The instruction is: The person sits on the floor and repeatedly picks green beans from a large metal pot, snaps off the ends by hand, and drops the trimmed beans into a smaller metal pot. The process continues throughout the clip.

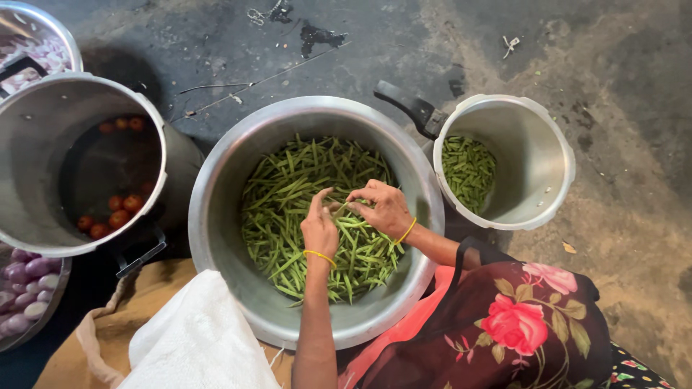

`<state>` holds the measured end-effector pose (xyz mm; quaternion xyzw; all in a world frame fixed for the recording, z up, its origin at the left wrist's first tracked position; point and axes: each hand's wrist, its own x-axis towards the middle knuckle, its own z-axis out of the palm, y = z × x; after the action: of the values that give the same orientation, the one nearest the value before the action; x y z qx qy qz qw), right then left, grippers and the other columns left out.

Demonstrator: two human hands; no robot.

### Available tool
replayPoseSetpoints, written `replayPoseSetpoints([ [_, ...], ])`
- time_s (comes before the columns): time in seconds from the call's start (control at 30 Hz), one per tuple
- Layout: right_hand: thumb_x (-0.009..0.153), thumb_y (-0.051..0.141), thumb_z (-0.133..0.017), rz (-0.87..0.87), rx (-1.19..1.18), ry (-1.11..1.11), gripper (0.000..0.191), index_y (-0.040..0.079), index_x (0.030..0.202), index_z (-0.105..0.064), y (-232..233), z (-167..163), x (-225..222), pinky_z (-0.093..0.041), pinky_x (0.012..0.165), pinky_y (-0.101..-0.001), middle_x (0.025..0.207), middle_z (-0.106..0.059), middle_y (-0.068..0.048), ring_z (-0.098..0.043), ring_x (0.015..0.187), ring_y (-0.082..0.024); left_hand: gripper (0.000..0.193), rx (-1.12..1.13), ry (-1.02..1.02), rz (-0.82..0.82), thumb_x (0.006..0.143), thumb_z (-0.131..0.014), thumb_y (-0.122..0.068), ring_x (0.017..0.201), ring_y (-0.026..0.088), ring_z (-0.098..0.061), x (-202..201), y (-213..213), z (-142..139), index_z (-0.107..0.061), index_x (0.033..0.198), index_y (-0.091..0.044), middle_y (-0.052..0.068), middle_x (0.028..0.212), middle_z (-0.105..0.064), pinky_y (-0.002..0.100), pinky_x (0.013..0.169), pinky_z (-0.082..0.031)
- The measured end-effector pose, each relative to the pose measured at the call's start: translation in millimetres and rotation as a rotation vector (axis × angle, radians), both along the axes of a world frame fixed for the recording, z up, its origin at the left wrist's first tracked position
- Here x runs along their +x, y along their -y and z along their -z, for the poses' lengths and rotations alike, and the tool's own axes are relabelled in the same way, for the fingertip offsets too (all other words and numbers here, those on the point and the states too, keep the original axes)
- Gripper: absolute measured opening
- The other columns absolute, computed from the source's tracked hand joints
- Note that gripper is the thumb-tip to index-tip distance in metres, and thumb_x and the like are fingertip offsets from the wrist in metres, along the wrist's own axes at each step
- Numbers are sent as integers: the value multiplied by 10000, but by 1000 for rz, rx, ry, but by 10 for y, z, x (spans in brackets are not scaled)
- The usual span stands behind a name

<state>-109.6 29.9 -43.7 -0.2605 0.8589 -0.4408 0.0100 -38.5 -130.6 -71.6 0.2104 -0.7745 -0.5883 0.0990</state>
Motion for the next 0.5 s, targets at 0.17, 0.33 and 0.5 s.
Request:
replayPoseSetpoints([
  [0.17, 812, 169, -809, -8, -1, 12, 146, 160, 957, -790, 0, 1, 0, -456, 576, -344, 731, -568, -35, -586, 636, -189, 202, -328, -272, 89, 849, -613, 20, 943, 296, -659, 3, 31, -53, -708, 1003, -69, 113, 968, -715, 392, 840, -521],
  [0.33, 828, 177, -814, 12, 12, 14, 126, 167, 953, -798, 8, -14, 16, -456, 571, -354, 719, -560, -42, -583, 624, -202, 134, -380, -180, 116, 811, -782, -85, 830, 296, -625, 9, 8, -44, -765, 944, -78, 88, 893, -736, 400, 747, -512],
  [0.5, 839, 199, -813, -6, 39, -186, 134, 179, 970, -791, 39, -44, 69, -494, 589, -363, 756, -590, -36, -622, 661, -224, 122, -408, -236, 110, 812, -793, -104, 823, 304, -628, 21, 53, 0, -780, 929, -72, 95, 875, -734, 406, 750, -516],
])
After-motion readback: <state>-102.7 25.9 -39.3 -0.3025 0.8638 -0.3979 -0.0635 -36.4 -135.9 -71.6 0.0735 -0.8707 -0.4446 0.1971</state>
